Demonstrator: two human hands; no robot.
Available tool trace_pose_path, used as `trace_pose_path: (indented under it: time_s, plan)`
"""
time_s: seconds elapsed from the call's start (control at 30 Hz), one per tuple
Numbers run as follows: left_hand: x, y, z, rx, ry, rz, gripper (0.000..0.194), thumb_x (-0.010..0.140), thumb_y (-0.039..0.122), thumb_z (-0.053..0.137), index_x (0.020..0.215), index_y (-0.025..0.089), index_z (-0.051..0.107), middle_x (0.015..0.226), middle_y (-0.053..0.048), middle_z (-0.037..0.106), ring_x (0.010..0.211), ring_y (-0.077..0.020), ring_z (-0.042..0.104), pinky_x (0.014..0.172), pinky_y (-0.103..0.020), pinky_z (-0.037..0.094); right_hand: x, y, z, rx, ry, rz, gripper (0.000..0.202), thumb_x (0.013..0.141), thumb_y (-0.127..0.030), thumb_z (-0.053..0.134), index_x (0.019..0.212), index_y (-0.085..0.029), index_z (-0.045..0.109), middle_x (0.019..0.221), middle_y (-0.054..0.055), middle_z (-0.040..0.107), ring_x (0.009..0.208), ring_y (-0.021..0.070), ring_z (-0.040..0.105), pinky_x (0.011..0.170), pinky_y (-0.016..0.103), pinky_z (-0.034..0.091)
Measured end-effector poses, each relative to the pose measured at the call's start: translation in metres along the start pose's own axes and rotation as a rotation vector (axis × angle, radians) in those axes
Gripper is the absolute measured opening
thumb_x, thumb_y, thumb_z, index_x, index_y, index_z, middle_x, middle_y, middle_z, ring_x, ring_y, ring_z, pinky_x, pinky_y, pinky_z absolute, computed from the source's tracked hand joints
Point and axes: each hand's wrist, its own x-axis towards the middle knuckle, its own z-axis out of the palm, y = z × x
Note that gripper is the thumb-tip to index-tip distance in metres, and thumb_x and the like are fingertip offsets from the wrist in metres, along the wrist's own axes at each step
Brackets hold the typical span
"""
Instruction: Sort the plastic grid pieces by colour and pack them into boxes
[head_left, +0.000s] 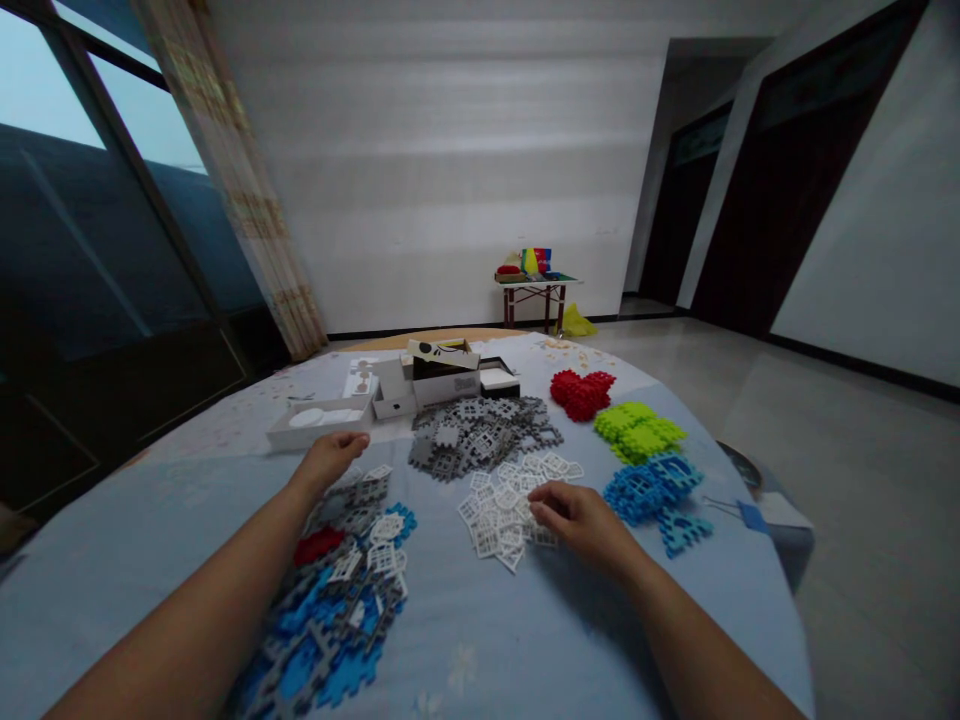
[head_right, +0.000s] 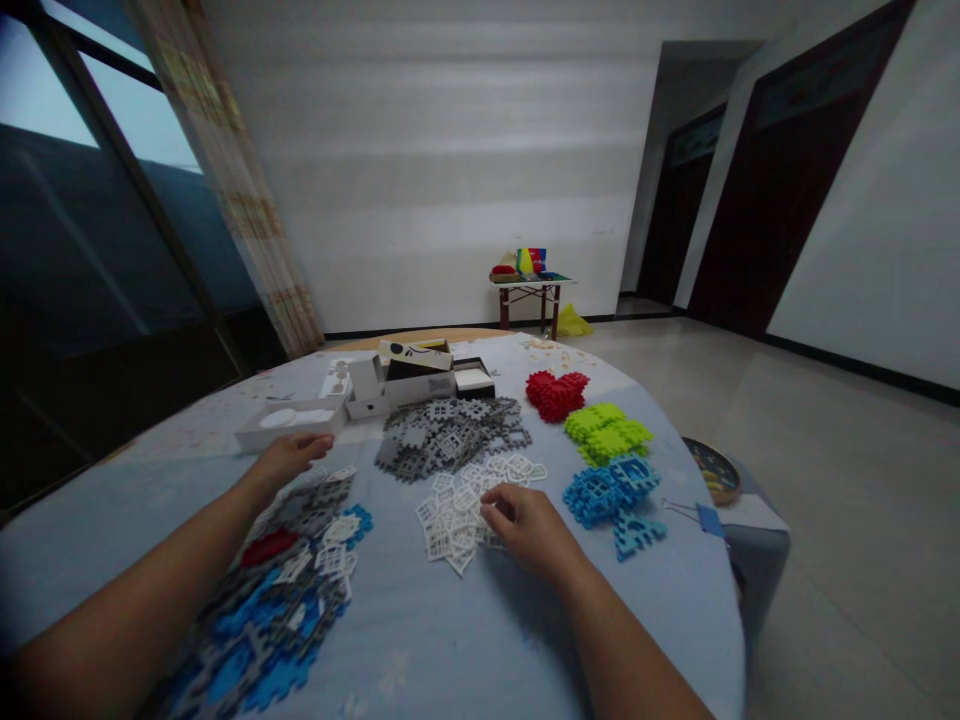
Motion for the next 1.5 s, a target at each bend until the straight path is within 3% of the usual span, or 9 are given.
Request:
trace_pose_path:
  time_s: [0.2, 0.47, 0.73, 0.9, 1.1, 1.23, 1.4, 1.5]
  plan:
    - [-0.012, -0.021, -0.016, 0.236, -0.028, 0.087, 0.036, 0.058, 0.049, 0.053, 0.073, 0.020, 0.068, 0.077, -0.004, 0.072, 0.084, -0.0259, 0.063, 0.074, -0.030, 0.047, 0.000, 0.001, 0.003, -0.008, -0.027, -0.014, 0.023, 0.080, -0.034, 0.049, 0.085, -0.017, 0.063, 0.058, -0.002, 0.053, 0.054, 0.0114, 0.047, 0.051, 0.022, 0.032]
    - [-0.021, -0.017, 0.013, 0.508, -0.093, 0.205, 0.048, 0.068, 0.048, 0.047, 0.103, 0.019, 0.066, 0.110, -0.010, 0.066, 0.105, -0.0266, 0.056, 0.090, -0.034, 0.039, 0.000, 0.002, 0.002, -0.020, -0.013, -0.003, 0.025, 0.080, -0.035, 0.049, 0.086, -0.017, 0.064, 0.059, -0.002, 0.053, 0.055, 0.0117, 0.047, 0.052, 0.022, 0.033]
    - [-0.023, -0.007, 0.020, 0.661, -0.112, 0.206, 0.034, 0.069, 0.047, 0.048, 0.084, 0.027, 0.070, 0.096, -0.008, 0.071, 0.098, -0.0292, 0.059, 0.086, -0.041, 0.036, 0.000, 0.002, 0.000, 0.001, 0.012, -0.001, 0.025, 0.079, -0.035, 0.049, 0.086, -0.016, 0.064, 0.061, 0.000, 0.057, 0.056, 0.0121, 0.049, 0.053, 0.022, 0.036]
    - [-0.033, -0.005, 0.014, 0.678, -0.053, 0.178, 0.036, 0.071, 0.045, 0.046, 0.090, 0.026, 0.070, 0.100, -0.011, 0.069, 0.101, -0.0318, 0.057, 0.087, -0.043, 0.034, 0.000, 0.001, -0.002, 0.010, 0.024, -0.008, 0.025, 0.080, -0.034, 0.049, 0.087, -0.016, 0.064, 0.062, 0.000, 0.058, 0.057, 0.0116, 0.050, 0.053, 0.022, 0.036]
    - [-0.048, -0.003, 0.003, 0.659, 0.016, 0.144, 0.037, 0.073, 0.044, 0.045, 0.092, 0.024, 0.070, 0.109, -0.012, 0.065, 0.106, -0.0351, 0.053, 0.088, -0.050, 0.032, 0.000, 0.001, -0.003, 0.005, 0.028, -0.035, 0.024, 0.080, -0.033, 0.049, 0.085, -0.015, 0.064, 0.063, 0.000, 0.059, 0.058, 0.0117, 0.051, 0.053, 0.022, 0.037]
    - [-0.064, 0.007, 0.003, 0.534, 0.036, 0.171, 0.045, 0.074, 0.051, 0.043, 0.095, 0.021, 0.068, 0.107, -0.011, 0.066, 0.102, -0.0311, 0.055, 0.083, -0.041, 0.039, 0.000, 0.003, -0.005, 0.000, 0.062, -0.030, 0.025, 0.080, -0.034, 0.049, 0.087, -0.016, 0.065, 0.063, 0.000, 0.059, 0.057, 0.0115, 0.051, 0.053, 0.022, 0.038]
    - [-0.099, 0.039, 0.023, 0.107, -0.145, 0.252, 0.046, 0.070, 0.057, 0.049, 0.085, 0.019, 0.069, 0.084, -0.004, 0.070, 0.083, -0.0238, 0.060, 0.074, -0.029, 0.044, 0.001, 0.006, -0.010, 0.011, 0.100, -0.023, 0.026, 0.080, -0.034, 0.049, 0.090, -0.016, 0.065, 0.068, 0.001, 0.063, 0.060, 0.0121, 0.053, 0.056, 0.022, 0.040]
    - [-0.120, 0.060, 0.040, 0.010, -0.258, 0.262, 0.047, 0.065, 0.057, 0.057, 0.093, 0.021, 0.069, 0.079, -0.002, 0.069, 0.077, -0.0225, 0.061, 0.071, -0.029, 0.045, 0.002, 0.008, -0.011, 0.011, 0.120, -0.020, 0.026, 0.080, -0.034, 0.049, 0.088, -0.016, 0.065, 0.069, 0.002, 0.064, 0.062, 0.0129, 0.055, 0.057, 0.023, 0.041]
